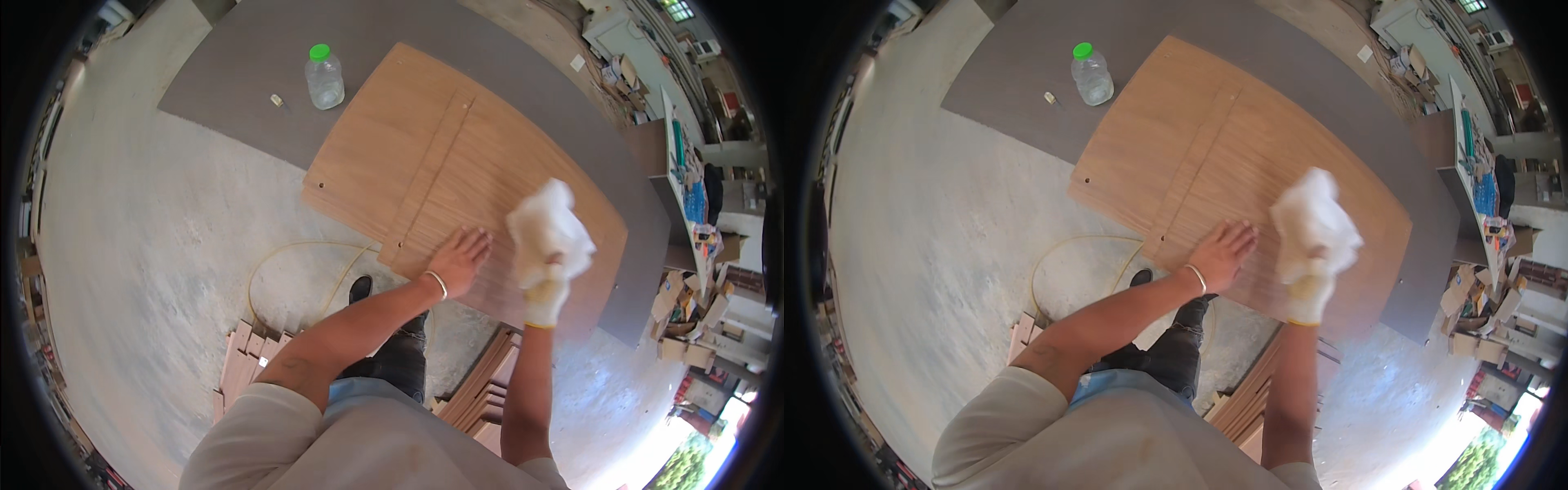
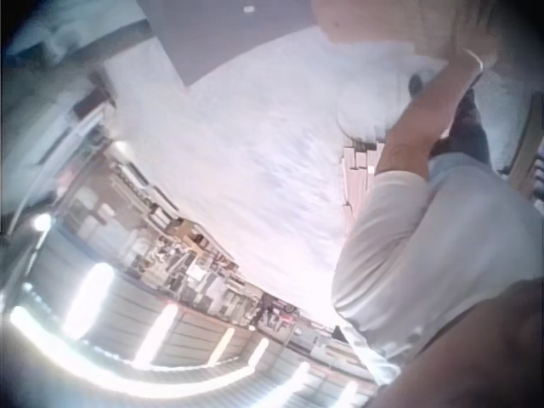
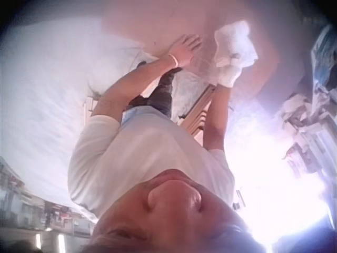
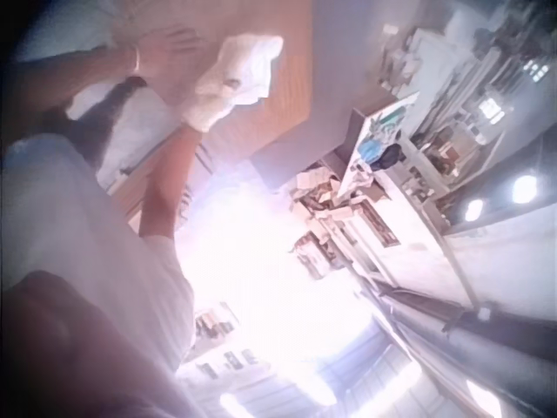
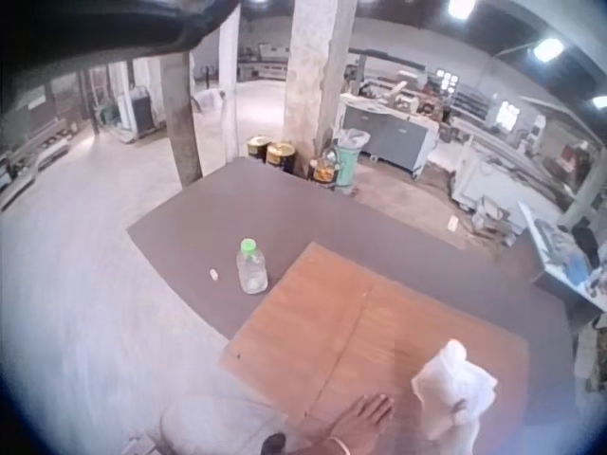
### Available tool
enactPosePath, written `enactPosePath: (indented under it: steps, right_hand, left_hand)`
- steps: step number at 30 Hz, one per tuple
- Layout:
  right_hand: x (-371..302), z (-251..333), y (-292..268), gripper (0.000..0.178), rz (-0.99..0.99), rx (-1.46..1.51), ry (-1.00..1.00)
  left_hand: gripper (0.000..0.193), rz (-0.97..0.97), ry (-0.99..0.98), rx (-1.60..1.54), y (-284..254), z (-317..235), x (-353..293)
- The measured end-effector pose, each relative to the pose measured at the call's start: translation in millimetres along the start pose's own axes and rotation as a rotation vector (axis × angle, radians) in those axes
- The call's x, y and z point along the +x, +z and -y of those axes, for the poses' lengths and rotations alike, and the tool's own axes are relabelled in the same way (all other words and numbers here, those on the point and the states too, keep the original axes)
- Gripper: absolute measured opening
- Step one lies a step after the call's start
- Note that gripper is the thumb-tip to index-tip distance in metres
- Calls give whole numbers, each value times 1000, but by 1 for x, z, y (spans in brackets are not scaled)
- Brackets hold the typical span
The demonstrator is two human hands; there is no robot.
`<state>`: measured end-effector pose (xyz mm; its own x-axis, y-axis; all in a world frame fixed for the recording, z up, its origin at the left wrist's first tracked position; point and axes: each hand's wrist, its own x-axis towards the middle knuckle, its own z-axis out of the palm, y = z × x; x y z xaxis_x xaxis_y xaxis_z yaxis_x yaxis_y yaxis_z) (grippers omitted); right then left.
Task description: The person wipes the surface of wooden panels with a white cloth, occasionally pouring liquid from a bottle onto the cloth. They handle multiple panels one at a time, moving them between a workbench and the floor, and use a small tool to scrape edges before wiping again.
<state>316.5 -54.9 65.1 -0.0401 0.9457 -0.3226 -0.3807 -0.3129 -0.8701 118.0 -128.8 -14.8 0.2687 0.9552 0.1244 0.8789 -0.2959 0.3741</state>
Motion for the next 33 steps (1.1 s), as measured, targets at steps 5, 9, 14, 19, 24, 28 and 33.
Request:
enactPosePath:
  steps: [5, 9, 14, 19, 24, 28, 33]
  right_hand:
    - [-75, 37, -96, 58, -408, -215, -231]
    - [-95, -83, -132, 61, -424, -946, -458]
    - [-68, -103, -93, 50, -402, -1592, -623]
    - [-50, -91, -70, 48, -283, -1680, -774]
    - [-70, -88, -36, 41, 314, -1763, -927]
    - [-64, -112, 53, 30, 736, -1440, -954]
    - [-68, -147, 133, 35, 894, -1356, -1031]
  left_hand:
    - [62, -5, -90, 82, -27, 83, 13]
    - [61, -19, -66, 44, -27, 88, 13]
    - [61, -1, -72, 72, -28, 104, 22]
    - [61, 0, -47, 183, -34, 133, 34]
    - [63, 97, -36, 255, -42, 135, 33]
    - [65, 150, -69, 300, -48, 132, 34]
    - [69, 197, 5, 233, -42, 145, 41]
